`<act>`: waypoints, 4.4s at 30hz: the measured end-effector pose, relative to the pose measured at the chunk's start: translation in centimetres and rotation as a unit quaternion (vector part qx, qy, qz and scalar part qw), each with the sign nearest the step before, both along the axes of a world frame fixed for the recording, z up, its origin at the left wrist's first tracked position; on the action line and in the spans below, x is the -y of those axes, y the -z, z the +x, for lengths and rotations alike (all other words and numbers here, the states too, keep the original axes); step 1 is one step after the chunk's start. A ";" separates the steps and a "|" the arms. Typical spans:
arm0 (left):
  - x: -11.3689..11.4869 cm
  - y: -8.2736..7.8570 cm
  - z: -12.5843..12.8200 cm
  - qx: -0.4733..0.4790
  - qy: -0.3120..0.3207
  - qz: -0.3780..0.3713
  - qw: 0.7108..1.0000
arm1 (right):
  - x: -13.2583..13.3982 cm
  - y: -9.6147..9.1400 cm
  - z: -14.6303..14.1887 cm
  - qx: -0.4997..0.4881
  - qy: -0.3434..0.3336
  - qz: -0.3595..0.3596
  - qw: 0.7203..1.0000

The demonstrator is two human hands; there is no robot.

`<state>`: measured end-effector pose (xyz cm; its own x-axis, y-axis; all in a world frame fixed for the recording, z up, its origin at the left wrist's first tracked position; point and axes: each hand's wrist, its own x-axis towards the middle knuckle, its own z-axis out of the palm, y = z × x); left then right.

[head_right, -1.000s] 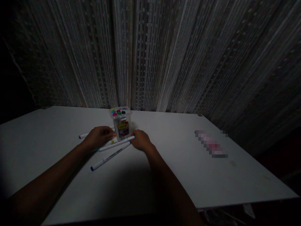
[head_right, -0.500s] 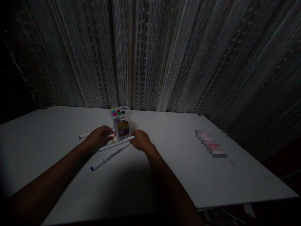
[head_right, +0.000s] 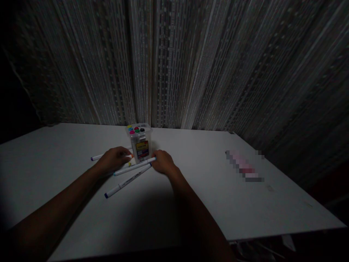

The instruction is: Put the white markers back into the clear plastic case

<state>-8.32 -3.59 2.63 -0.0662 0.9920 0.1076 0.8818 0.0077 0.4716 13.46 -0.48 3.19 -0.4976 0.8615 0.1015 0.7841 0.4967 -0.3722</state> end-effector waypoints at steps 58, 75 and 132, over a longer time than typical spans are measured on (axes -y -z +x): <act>-0.7 0.9 -0.6 0.035 0.008 0.023 0.999 | 0.0 0.1 0.0 -0.013 -0.001 0.004 1.000; -0.5 0.5 -0.5 0.018 0.016 0.023 0.999 | -0.1 0.3 0.0 -0.007 0.004 0.006 1.000; -1.4 1.4 -0.8 0.011 0.114 0.020 0.993 | -0.3 0.1 0.0 0.004 0.005 0.001 1.000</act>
<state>-9.13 -2.21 1.27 0.1565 0.9764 0.1485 0.8475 -0.2100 0.4875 13.45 -0.22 3.08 -0.4896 0.8662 0.0998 0.7919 0.4897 -0.3649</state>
